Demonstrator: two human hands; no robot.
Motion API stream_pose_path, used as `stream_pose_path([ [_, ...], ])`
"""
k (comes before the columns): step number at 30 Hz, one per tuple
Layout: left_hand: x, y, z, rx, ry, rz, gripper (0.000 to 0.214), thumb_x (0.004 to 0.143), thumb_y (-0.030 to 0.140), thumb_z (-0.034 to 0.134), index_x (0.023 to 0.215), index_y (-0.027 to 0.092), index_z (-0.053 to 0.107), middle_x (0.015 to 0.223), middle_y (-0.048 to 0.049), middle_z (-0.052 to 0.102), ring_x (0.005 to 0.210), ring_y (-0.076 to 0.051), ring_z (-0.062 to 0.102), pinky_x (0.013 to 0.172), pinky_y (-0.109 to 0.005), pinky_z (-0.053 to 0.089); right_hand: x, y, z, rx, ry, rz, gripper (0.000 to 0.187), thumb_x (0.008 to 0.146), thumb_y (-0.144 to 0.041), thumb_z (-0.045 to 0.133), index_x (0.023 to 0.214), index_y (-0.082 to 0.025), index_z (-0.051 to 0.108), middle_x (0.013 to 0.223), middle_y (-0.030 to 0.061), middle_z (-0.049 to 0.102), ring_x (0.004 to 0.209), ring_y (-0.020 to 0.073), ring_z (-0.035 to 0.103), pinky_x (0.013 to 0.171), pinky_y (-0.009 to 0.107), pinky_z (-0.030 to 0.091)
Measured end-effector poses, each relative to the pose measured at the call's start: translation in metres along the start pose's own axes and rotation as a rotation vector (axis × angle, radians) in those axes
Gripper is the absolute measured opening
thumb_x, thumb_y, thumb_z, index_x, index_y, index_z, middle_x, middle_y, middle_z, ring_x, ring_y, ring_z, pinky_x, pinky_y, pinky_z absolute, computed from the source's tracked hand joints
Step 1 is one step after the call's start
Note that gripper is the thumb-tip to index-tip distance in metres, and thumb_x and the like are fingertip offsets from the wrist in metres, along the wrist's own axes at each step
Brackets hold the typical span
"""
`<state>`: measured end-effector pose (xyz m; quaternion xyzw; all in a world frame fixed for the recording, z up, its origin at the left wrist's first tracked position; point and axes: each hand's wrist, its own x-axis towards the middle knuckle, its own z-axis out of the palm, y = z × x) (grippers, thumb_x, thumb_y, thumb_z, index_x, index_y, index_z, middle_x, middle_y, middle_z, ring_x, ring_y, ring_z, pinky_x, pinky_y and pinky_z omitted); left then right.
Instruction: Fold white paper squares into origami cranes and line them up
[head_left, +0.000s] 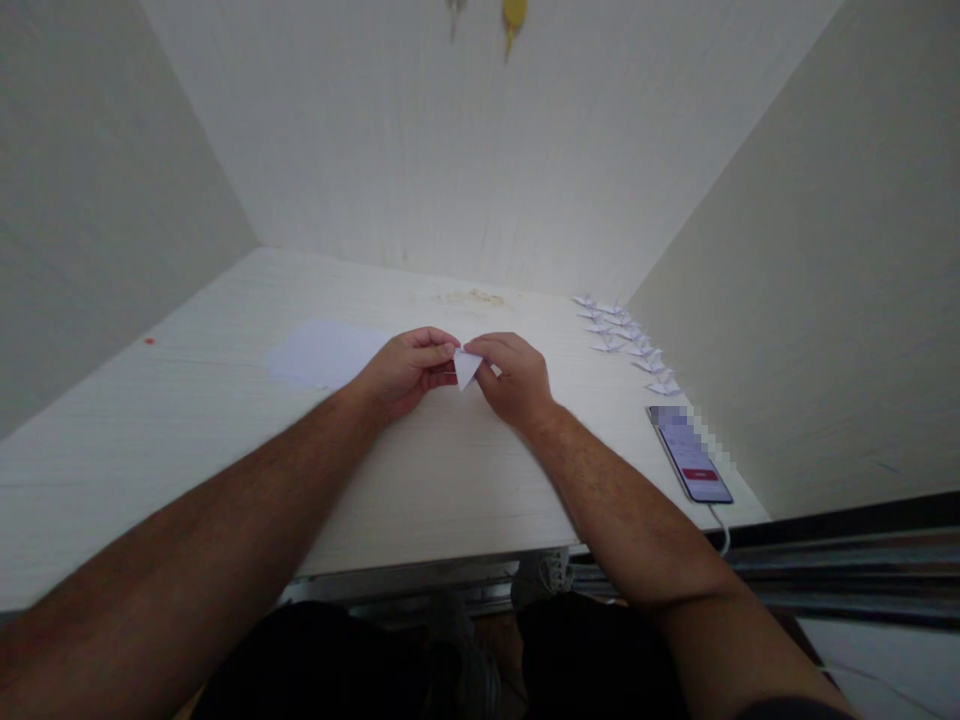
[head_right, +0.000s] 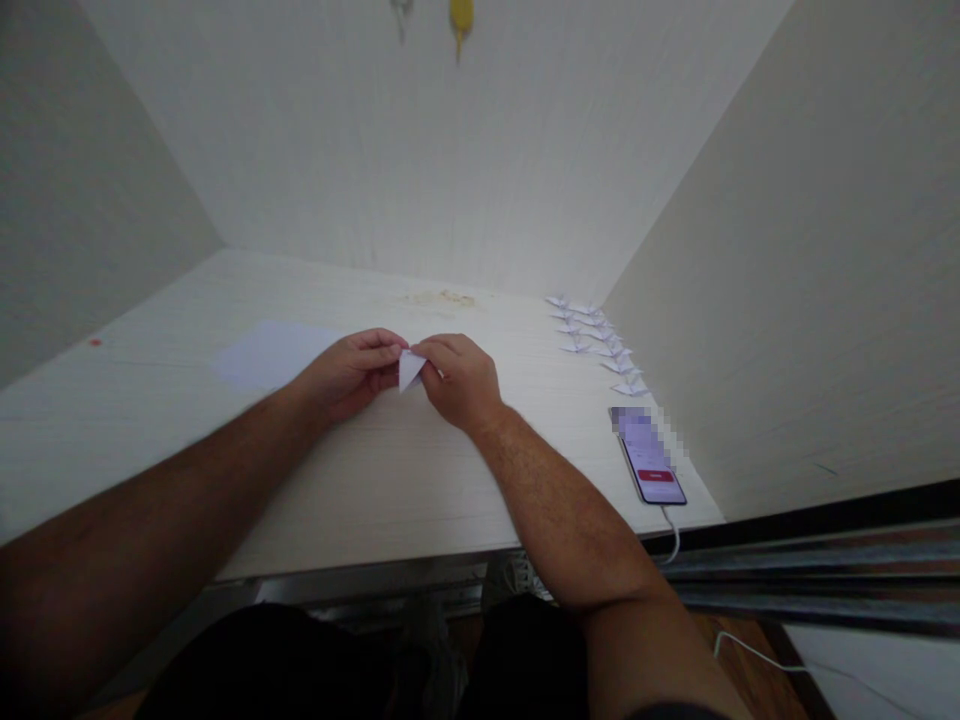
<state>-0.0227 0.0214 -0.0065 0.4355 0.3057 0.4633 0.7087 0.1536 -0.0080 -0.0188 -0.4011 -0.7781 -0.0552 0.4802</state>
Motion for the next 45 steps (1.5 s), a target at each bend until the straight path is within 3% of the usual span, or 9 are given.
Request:
stream_pose_path([
  [6, -0.001, 0.001, 0.001, -0.023, -0.005, -0.003, 0.016, 0.064, 0.014, 0.083, 0.07, 0.014, 0.068, 0.07, -0.0024, 0.068, 0.064, -0.013, 0.066, 0.061, -0.026, 0.057, -0.001, -0.002, -0.002, -0.075, 0.023, -0.052, 0.019, 0.092, -0.014, 0.059, 0.098, -0.022, 0.076, 0.097, 0.0049, 0.079, 0.094, 0.0174, 0.072, 0.087, 0.032, 0.057],
  [11, -0.001, 0.0, 0.003, -0.048, -0.009, 0.008, 0.018, 0.062, 0.016, 0.085, 0.069, 0.014, 0.069, 0.069, -0.0021, 0.068, 0.063, -0.012, 0.064, 0.062, -0.025, 0.057, -0.002, -0.004, -0.004, -0.126, -0.033, -0.021, 0.021, 0.095, -0.015, 0.056, 0.101, -0.021, 0.075, 0.099, 0.0053, 0.079, 0.095, 0.0179, 0.073, 0.089, 0.033, 0.056],
  [17, 0.0, -0.004, 0.002, -0.03, -0.044, 0.019, 0.018, 0.067, 0.023, 0.085, 0.073, 0.014, 0.071, 0.07, -0.0032, 0.069, 0.064, -0.012, 0.064, 0.062, -0.024, 0.055, -0.001, -0.006, -0.005, -0.211, -0.097, -0.081, 0.021, 0.099, -0.023, 0.055, 0.109, -0.019, 0.073, 0.101, 0.0073, 0.078, 0.093, 0.0182, 0.07, 0.084, 0.031, 0.054],
  [25, -0.001, -0.004, 0.001, 0.027, -0.06, -0.007, 0.021, 0.067, 0.026, 0.085, 0.071, 0.015, 0.068, 0.067, -0.0029, 0.068, 0.061, -0.013, 0.066, 0.062, -0.026, 0.056, 0.0, -0.014, -0.006, -0.401, -0.165, -0.073, 0.021, 0.096, -0.021, 0.053, 0.09, -0.019, 0.074, 0.084, 0.0059, 0.075, 0.075, 0.0169, 0.065, 0.068, 0.03, 0.046],
  [31, -0.004, -0.002, 0.005, 0.019, -0.064, -0.014, 0.022, 0.066, 0.025, 0.085, 0.072, 0.015, 0.067, 0.069, -0.0024, 0.069, 0.063, -0.013, 0.066, 0.064, -0.027, 0.058, -0.001, -0.014, -0.003, -0.403, -0.092, -0.093, 0.02, 0.092, -0.016, 0.054, 0.088, -0.019, 0.073, 0.081, 0.0054, 0.074, 0.075, 0.0172, 0.064, 0.069, 0.03, 0.046],
  [35, -0.004, -0.002, 0.004, 0.014, -0.065, -0.011, 0.024, 0.066, 0.025, 0.086, 0.073, 0.015, 0.066, 0.071, -0.0023, 0.07, 0.066, -0.014, 0.068, 0.068, -0.028, 0.059, -0.001, -0.01, -0.003, -0.316, -0.06, -0.012, 0.018, 0.088, -0.013, 0.057, 0.091, -0.02, 0.074, 0.084, 0.0057, 0.075, 0.081, 0.0177, 0.066, 0.072, 0.03, 0.05],
  [38, -0.004, 0.0, 0.004, 0.006, -0.055, -0.024, 0.025, 0.066, 0.024, 0.086, 0.073, 0.014, 0.065, 0.07, -0.0025, 0.07, 0.063, -0.013, 0.067, 0.065, -0.028, 0.058, -0.002, -0.006, -0.002, -0.119, -0.017, 0.044, 0.023, 0.085, -0.011, 0.058, 0.097, -0.02, 0.075, 0.09, 0.0054, 0.077, 0.083, 0.0162, 0.068, 0.076, 0.029, 0.054],
  [42, -0.004, 0.001, 0.004, -0.017, -0.037, -0.049, 0.026, 0.064, 0.022, 0.086, 0.074, 0.015, 0.062, 0.069, -0.0024, 0.068, 0.061, -0.014, 0.066, 0.061, -0.027, 0.056, -0.001, -0.002, -0.002, 0.134, 0.07, 0.153, 0.027, 0.084, -0.012, 0.055, 0.097, -0.021, 0.078, 0.087, 0.0038, 0.078, 0.073, 0.0134, 0.068, 0.068, 0.027, 0.054],
  [45, -0.005, 0.001, 0.004, -0.008, -0.038, -0.058, 0.025, 0.063, 0.02, 0.085, 0.076, 0.015, 0.064, 0.068, -0.0016, 0.067, 0.059, -0.013, 0.064, 0.058, -0.026, 0.054, 0.0, -0.003, -0.003, 0.253, 0.048, 0.256, 0.027, 0.082, -0.014, 0.056, 0.092, -0.022, 0.08, 0.083, 0.0027, 0.078, 0.072, 0.0135, 0.069, 0.068, 0.028, 0.054],
])
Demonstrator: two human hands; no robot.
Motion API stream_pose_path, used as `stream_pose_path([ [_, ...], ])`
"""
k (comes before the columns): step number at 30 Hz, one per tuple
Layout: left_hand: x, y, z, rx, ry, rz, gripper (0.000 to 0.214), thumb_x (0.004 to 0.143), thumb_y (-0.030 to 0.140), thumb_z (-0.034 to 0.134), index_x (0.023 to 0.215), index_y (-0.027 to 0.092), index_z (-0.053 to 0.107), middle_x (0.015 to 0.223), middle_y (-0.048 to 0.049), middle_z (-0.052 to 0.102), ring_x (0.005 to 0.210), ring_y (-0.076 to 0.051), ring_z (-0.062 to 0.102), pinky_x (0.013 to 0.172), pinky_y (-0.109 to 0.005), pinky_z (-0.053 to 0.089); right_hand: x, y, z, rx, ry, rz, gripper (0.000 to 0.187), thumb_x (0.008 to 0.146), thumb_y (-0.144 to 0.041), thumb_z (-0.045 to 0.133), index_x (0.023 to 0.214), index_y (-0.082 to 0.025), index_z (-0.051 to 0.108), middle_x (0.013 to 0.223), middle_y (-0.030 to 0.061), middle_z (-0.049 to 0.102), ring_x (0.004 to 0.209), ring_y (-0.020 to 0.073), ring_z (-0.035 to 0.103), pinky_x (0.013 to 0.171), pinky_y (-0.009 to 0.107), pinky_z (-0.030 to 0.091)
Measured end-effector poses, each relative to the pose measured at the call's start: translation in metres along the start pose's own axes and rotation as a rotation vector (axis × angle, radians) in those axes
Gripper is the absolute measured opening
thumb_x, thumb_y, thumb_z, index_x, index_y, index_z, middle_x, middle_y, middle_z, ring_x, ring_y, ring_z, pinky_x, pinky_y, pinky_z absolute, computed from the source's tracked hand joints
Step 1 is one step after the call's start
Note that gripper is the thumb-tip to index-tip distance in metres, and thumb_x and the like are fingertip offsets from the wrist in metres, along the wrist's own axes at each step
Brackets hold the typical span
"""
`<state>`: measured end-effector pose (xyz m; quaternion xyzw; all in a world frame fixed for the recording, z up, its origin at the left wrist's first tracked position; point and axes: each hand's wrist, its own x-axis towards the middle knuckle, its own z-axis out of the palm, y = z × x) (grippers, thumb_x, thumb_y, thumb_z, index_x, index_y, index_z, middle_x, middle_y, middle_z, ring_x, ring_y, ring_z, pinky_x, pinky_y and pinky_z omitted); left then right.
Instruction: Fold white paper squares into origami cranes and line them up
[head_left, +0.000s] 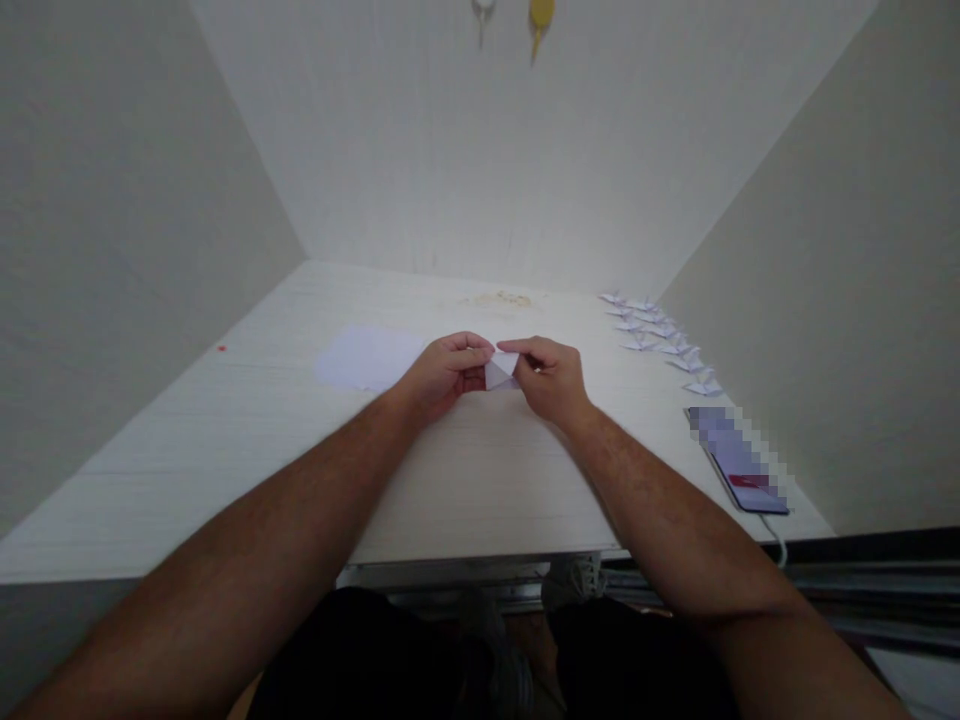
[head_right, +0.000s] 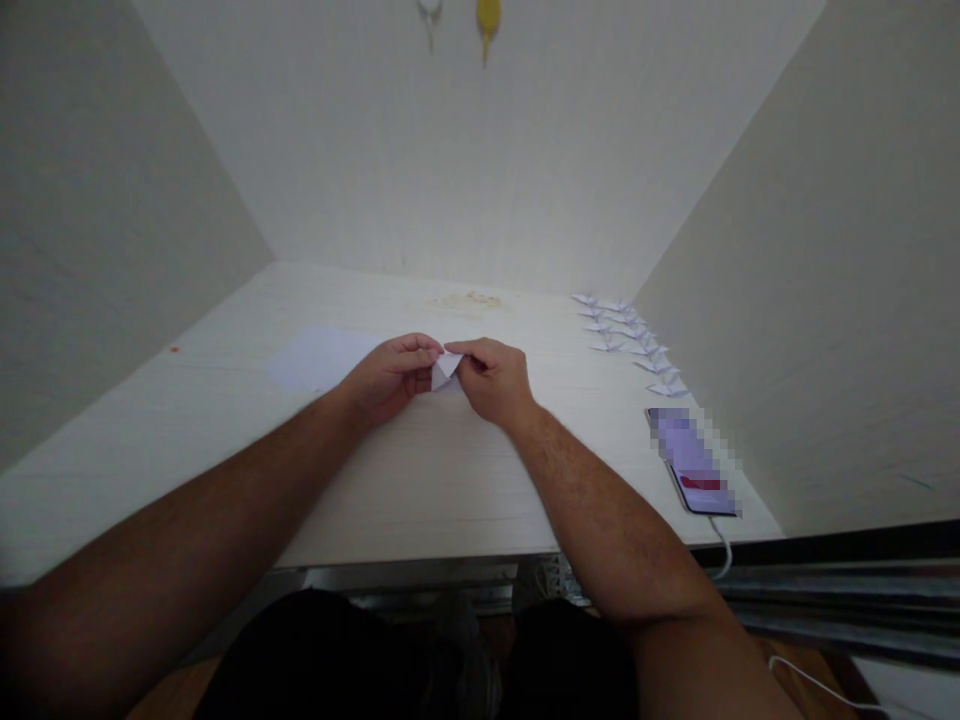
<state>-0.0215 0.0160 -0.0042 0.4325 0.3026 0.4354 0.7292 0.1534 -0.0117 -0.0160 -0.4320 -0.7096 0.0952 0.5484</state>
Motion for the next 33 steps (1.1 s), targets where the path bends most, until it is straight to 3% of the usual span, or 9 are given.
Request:
stream_pose_path([
  [4, -0.001, -0.002, 0.0, 0.036, 0.0, -0.002, 0.024, 0.061, 0.018, 0.084, 0.076, 0.015, 0.066, 0.069, -0.0016, 0.067, 0.059, -0.013, 0.064, 0.058, -0.027, 0.054, 0.003, -0.003, -0.001, 0.188, -0.075, 0.209, 0.025, 0.078, -0.016, 0.058, 0.086, -0.023, 0.08, 0.085, 0.0013, 0.079, 0.076, 0.0143, 0.07, 0.069, 0.029, 0.054],
  [7, 0.0, -0.003, -0.001, 0.059, 0.028, 0.013, 0.024, 0.061, 0.018, 0.084, 0.077, 0.015, 0.067, 0.072, -0.0022, 0.069, 0.063, -0.015, 0.067, 0.062, -0.029, 0.056, 0.007, -0.003, 0.0, 0.301, -0.088, 0.366, 0.025, 0.076, -0.019, 0.058, 0.089, -0.022, 0.079, 0.079, -0.0008, 0.076, 0.068, 0.0127, 0.067, 0.062, 0.027, 0.053],
  [12, 0.005, -0.001, -0.002, 0.014, 0.238, 0.134, 0.025, 0.065, 0.017, 0.08, 0.085, 0.016, 0.065, 0.075, -0.0011, 0.07, 0.067, -0.013, 0.067, 0.067, -0.027, 0.057, 0.01, -0.004, 0.003, 0.525, 0.003, 0.533, 0.03, 0.077, -0.037, 0.068, 0.101, -0.021, 0.066, 0.069, -0.0032, 0.068, 0.057, 0.0132, 0.065, 0.053, 0.026, 0.052],
  [16, 0.008, -0.001, -0.002, -0.008, 0.374, 0.197, 0.024, 0.068, 0.014, 0.076, 0.087, 0.017, 0.062, 0.078, -0.0009, 0.069, 0.071, -0.012, 0.068, 0.071, -0.027, 0.058, 0.006, -0.007, 0.006, 0.46, 0.045, 0.504, 0.038, 0.068, -0.045, 0.081, 0.089, -0.021, 0.059, 0.08, -0.0006, 0.071, 0.059, 0.0115, 0.064, 0.052, 0.024, 0.048],
  [18, 0.008, -0.002, -0.001, -0.003, 0.395, 0.231, 0.023, 0.068, 0.014, 0.075, 0.087, 0.017, 0.061, 0.077, 0.0003, 0.067, 0.072, -0.012, 0.067, 0.073, -0.027, 0.059, 0.003, -0.008, 0.008, 0.379, 0.027, 0.481, 0.038, 0.068, -0.046, 0.083, 0.085, -0.021, 0.061, 0.075, -0.0012, 0.07, 0.057, 0.0109, 0.061, 0.054, 0.024, 0.047],
  [21, 0.007, -0.006, 0.004, 0.026, 0.37, 0.264, 0.024, 0.067, 0.015, 0.077, 0.086, 0.017, 0.061, 0.075, 0.0018, 0.065, 0.072, -0.011, 0.066, 0.074, -0.028, 0.059, 0.002, -0.009, 0.011, 0.289, 0.039, 0.433, 0.031, 0.071, -0.043, 0.081, 0.084, -0.02, 0.065, 0.068, -0.0025, 0.067, 0.059, 0.012, 0.06, 0.059, 0.026, 0.049],
  [26, 0.002, -0.009, 0.008, 0.133, 0.277, 0.231, 0.03, 0.063, 0.018, 0.081, 0.087, 0.018, 0.063, 0.078, 0.0014, 0.068, 0.072, -0.012, 0.067, 0.074, -0.03, 0.06, 0.005, -0.01, 0.01, 0.205, 0.113, 0.304, 0.014, 0.079, -0.033, 0.07, 0.074, -0.02, 0.066, 0.074, -0.0005, 0.07, 0.068, 0.013, 0.062, 0.067, 0.028, 0.051],
  [29, 0.001, -0.01, 0.007, 0.225, 0.177, 0.194, 0.033, 0.063, 0.023, 0.084, 0.09, 0.016, 0.067, 0.086, -0.0035, 0.073, 0.076, -0.014, 0.068, 0.072, -0.03, 0.059, 0.005, -0.009, 0.008, 0.19, 0.087, 0.302, 0.012, 0.079, -0.03, 0.068, 0.073, -0.02, 0.067, 0.072, -0.0008, 0.07, 0.065, 0.0124, 0.061, 0.064, 0.028, 0.05],
  [33, 0.002, -0.012, 0.004, 0.28, 0.164, 0.227, 0.033, 0.061, 0.027, 0.088, 0.086, 0.016, 0.069, 0.084, -0.0036, 0.073, 0.075, -0.014, 0.066, 0.071, -0.028, 0.056, 0.004, -0.007, 0.009, 0.208, 0.062, 0.325, 0.009, 0.076, -0.029, 0.069, 0.076, -0.02, 0.068, 0.072, -0.0008, 0.071, 0.061, 0.0117, 0.06, 0.061, 0.027, 0.049],
])
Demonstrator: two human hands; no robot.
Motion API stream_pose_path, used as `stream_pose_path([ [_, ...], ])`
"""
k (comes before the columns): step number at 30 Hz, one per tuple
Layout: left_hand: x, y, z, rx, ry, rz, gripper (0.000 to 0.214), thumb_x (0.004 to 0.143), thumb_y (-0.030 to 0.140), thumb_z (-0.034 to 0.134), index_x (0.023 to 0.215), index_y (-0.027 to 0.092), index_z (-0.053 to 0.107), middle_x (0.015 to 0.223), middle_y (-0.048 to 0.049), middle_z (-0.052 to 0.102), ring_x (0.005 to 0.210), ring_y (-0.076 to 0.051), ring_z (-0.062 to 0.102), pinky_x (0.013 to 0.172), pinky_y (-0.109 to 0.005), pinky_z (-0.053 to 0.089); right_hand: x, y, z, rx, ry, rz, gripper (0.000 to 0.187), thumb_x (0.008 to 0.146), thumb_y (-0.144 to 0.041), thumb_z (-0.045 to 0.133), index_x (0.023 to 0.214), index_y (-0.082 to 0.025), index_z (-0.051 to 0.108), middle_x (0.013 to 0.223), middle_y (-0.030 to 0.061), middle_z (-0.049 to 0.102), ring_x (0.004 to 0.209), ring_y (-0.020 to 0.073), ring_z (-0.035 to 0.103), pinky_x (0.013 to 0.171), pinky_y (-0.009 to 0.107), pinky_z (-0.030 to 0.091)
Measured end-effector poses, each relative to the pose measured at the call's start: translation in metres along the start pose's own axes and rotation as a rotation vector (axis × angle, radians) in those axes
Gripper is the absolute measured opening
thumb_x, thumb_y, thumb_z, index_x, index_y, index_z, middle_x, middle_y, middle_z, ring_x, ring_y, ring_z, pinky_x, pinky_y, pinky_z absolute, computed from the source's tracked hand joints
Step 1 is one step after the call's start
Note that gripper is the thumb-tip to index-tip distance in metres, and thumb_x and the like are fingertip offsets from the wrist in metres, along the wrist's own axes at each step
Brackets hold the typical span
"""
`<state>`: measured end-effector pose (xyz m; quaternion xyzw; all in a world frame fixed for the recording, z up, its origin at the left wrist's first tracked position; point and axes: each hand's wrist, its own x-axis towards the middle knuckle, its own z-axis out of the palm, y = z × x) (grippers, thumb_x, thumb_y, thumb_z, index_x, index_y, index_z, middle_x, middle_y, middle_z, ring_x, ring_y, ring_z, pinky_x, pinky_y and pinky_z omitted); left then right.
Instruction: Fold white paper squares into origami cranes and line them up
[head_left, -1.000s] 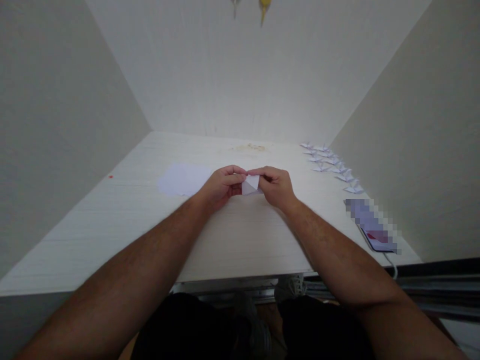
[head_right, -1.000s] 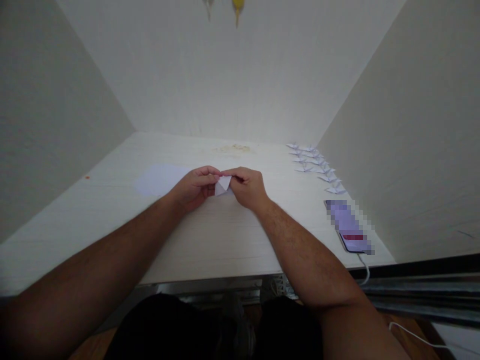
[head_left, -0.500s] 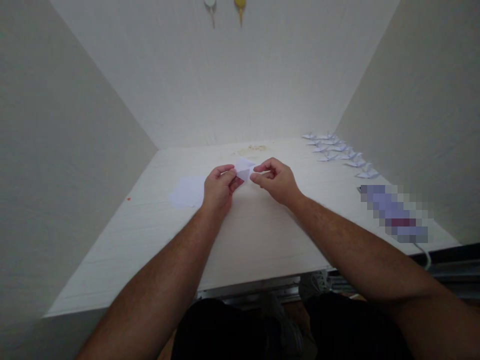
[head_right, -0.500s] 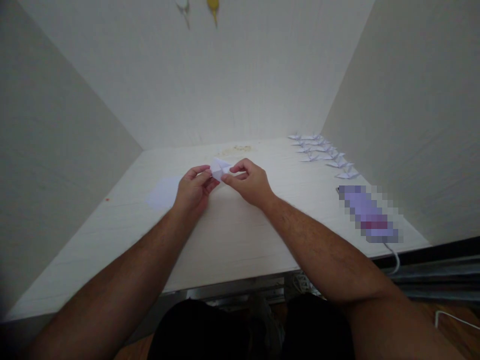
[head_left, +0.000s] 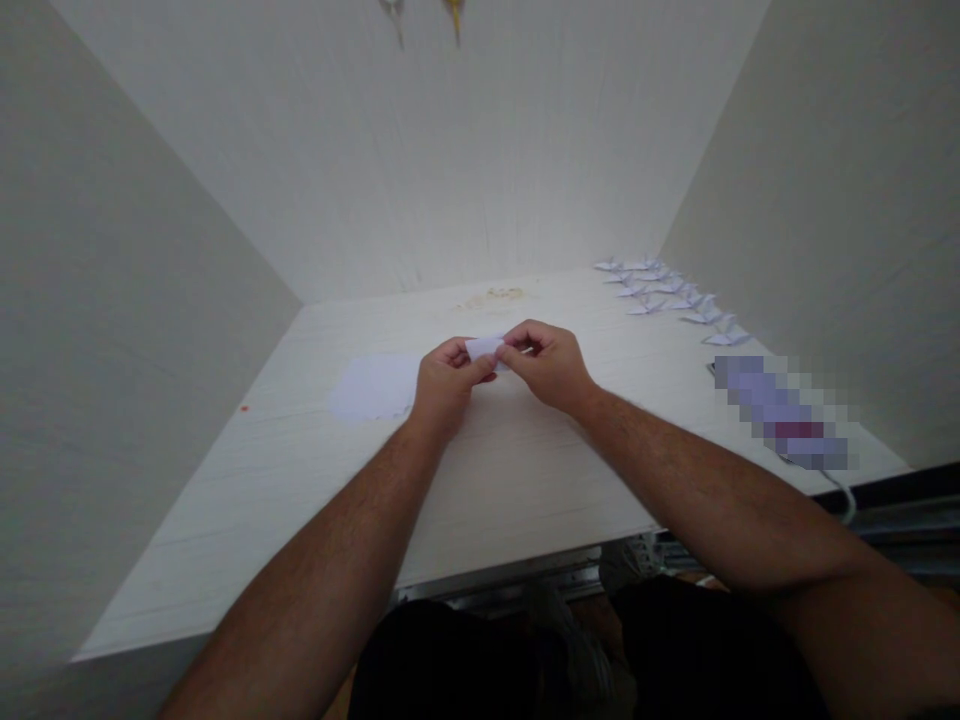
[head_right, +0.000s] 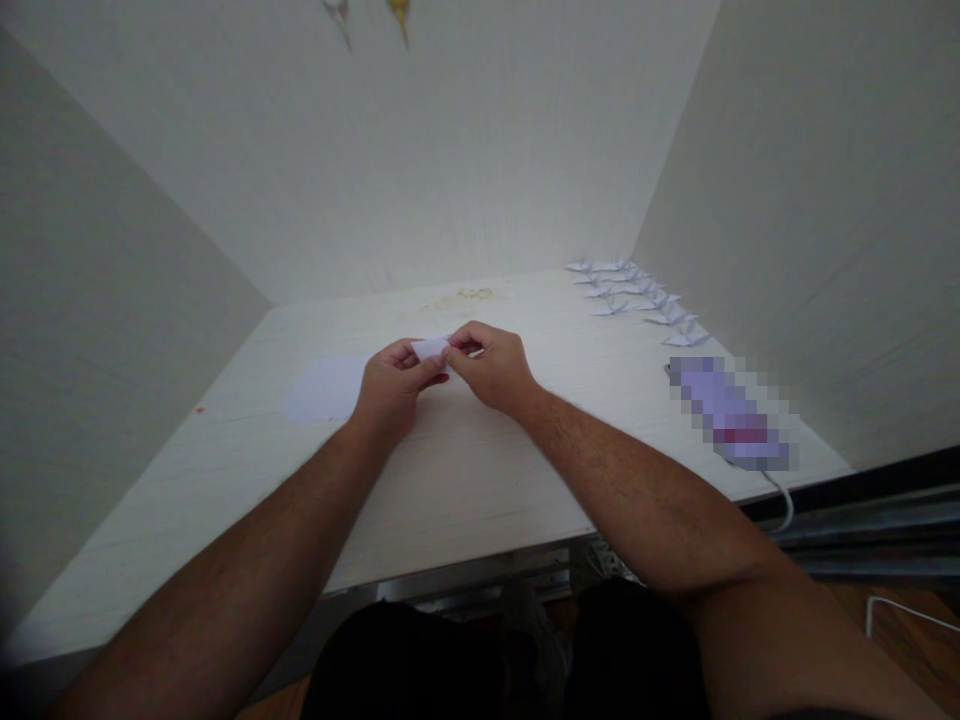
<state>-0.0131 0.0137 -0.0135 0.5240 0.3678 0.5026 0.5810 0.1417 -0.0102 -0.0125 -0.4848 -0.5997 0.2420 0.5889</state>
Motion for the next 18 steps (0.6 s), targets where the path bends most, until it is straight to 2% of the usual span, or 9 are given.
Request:
stream_pose_path([
  [7, 0.0001, -0.0013, 0.0003, -0.046, 0.002, -0.007, 0.031, 0.058, 0.024, 0.089, 0.08, 0.016, 0.068, 0.076, -0.001, 0.072, 0.07, -0.012, 0.065, 0.069, -0.027, 0.056, 0.0009, -0.0038, 0.0023, 0.059, 0.067, 0.048, 0.01, 0.072, -0.027, 0.07, 0.072, -0.02, 0.063, 0.065, -0.0014, 0.067, 0.058, 0.0114, 0.058, 0.057, 0.026, 0.047],
  [18, -0.0006, 0.0003, 0.0008, -0.014, 0.028, -0.021, 0.03, 0.06, 0.028, 0.088, 0.078, 0.015, 0.069, 0.071, -0.0012, 0.07, 0.066, -0.013, 0.065, 0.07, -0.028, 0.056, 0.001, -0.0027, 0.0031, 0.049, 0.045, 0.059, 0.009, 0.072, -0.026, 0.069, 0.07, -0.02, 0.063, 0.064, -0.0021, 0.067, 0.059, 0.012, 0.059, 0.058, 0.026, 0.048],
])
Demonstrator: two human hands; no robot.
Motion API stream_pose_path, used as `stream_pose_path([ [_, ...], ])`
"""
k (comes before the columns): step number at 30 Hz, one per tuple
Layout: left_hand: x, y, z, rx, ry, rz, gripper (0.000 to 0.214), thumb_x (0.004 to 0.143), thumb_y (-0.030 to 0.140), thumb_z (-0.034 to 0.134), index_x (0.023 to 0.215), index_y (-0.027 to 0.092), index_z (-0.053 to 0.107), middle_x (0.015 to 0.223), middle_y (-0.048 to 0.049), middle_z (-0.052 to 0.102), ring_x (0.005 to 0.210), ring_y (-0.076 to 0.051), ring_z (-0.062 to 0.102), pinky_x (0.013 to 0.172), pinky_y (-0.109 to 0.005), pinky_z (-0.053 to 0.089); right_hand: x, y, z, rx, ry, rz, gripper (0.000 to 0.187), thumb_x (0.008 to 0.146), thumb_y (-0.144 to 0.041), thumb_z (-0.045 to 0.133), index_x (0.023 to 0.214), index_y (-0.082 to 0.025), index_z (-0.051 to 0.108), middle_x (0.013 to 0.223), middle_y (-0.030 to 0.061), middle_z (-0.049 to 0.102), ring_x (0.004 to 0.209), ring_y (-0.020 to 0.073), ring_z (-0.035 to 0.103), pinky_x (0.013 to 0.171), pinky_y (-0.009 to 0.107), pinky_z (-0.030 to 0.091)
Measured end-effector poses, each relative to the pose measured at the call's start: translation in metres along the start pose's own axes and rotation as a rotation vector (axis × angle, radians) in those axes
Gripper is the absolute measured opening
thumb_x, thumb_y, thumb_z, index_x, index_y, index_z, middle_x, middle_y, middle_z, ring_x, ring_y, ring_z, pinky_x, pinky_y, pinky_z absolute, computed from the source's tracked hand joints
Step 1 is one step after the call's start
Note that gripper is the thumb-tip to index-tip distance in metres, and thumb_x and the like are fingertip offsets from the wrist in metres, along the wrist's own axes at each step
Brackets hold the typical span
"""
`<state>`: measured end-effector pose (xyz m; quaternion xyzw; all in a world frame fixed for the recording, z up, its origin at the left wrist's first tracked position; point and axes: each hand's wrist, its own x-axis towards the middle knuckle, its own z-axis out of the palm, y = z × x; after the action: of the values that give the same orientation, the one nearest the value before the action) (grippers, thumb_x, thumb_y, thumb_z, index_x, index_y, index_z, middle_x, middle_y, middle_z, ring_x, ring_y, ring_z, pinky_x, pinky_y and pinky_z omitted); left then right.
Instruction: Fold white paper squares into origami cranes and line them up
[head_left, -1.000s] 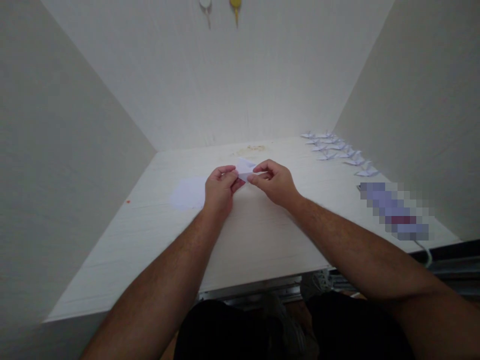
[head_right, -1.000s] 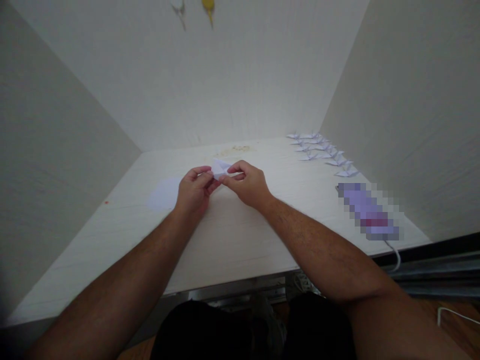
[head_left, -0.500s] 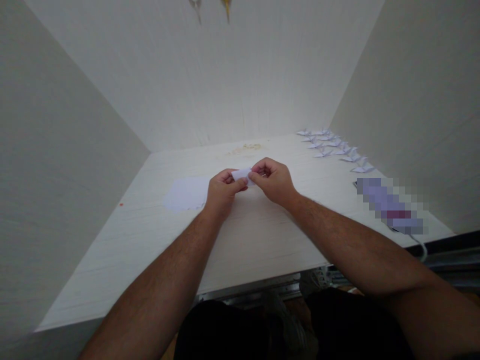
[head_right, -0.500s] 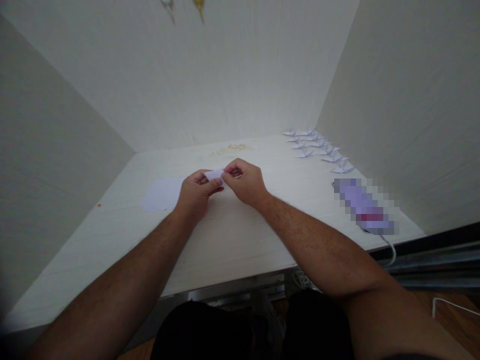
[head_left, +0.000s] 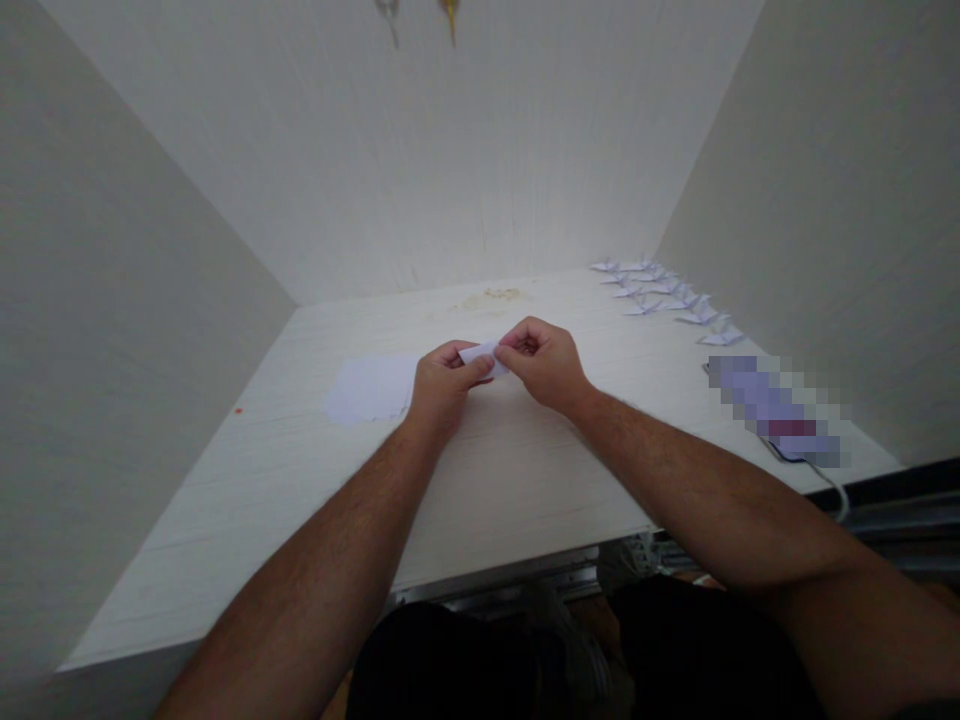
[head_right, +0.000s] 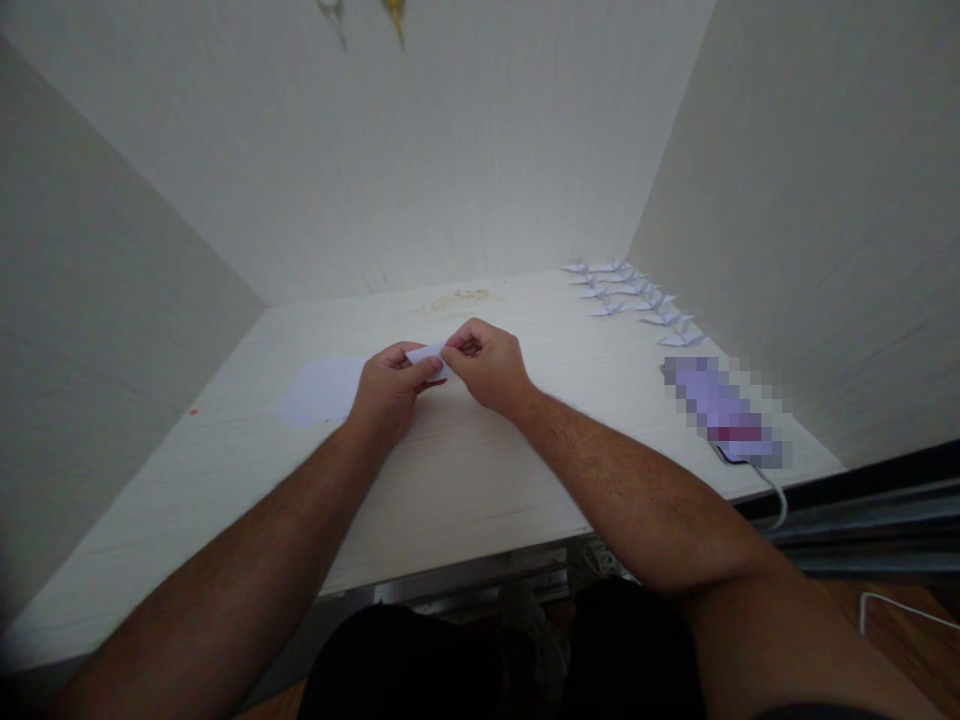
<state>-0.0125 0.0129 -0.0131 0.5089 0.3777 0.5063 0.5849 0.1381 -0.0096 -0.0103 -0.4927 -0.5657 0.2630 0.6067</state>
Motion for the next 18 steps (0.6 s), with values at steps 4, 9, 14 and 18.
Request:
stream_pose_path([
  [4, 0.0009, -0.0027, -0.0009, 0.005, 0.005, 0.013, 0.027, 0.06, 0.027, 0.088, 0.076, 0.016, 0.069, 0.068, 0.0001, 0.069, 0.063, -0.012, 0.064, 0.067, -0.027, 0.054, 0.0006, 0.0027, 0.0011, 0.035, 0.004, 0.031, 0.01, 0.071, -0.026, 0.071, 0.076, -0.02, 0.066, 0.067, -0.0014, 0.069, 0.06, 0.0127, 0.062, 0.059, 0.027, 0.049],
  [9, 0.001, -0.0029, -0.0011, 0.016, -0.002, 0.025, 0.025, 0.062, 0.027, 0.088, 0.076, 0.016, 0.07, 0.068, -0.0002, 0.069, 0.064, -0.012, 0.064, 0.067, -0.027, 0.054, 0.002, 0.0046, 0.0008, 0.026, -0.027, 0.052, 0.008, 0.072, -0.026, 0.071, 0.077, -0.019, 0.07, 0.07, 0.0002, 0.072, 0.064, 0.014, 0.065, 0.061, 0.028, 0.052],
  [14, 0.0009, -0.003, -0.0014, 0.029, -0.002, 0.01, 0.025, 0.062, 0.027, 0.087, 0.076, 0.015, 0.071, 0.068, -0.0005, 0.069, 0.063, -0.012, 0.064, 0.068, -0.027, 0.054, 0.0026, 0.0048, 0.0001, 0.011, -0.028, 0.056, 0.008, 0.072, -0.026, 0.072, 0.075, -0.019, 0.071, 0.068, 0.0002, 0.072, 0.063, 0.0138, 0.065, 0.061, 0.028, 0.051],
  [18, 0.0018, -0.0056, -0.0033, 0.025, -0.012, 0.003, 0.026, 0.064, 0.029, 0.087, 0.08, 0.015, 0.071, 0.073, -0.0018, 0.071, 0.067, -0.013, 0.065, 0.07, -0.028, 0.055, 0.0018, 0.0037, 0.0002, 0.004, -0.016, 0.069, 0.01, 0.073, -0.027, 0.073, 0.074, -0.018, 0.072, 0.068, 0.0008, 0.072, 0.062, 0.0137, 0.065, 0.061, 0.028, 0.051],
])
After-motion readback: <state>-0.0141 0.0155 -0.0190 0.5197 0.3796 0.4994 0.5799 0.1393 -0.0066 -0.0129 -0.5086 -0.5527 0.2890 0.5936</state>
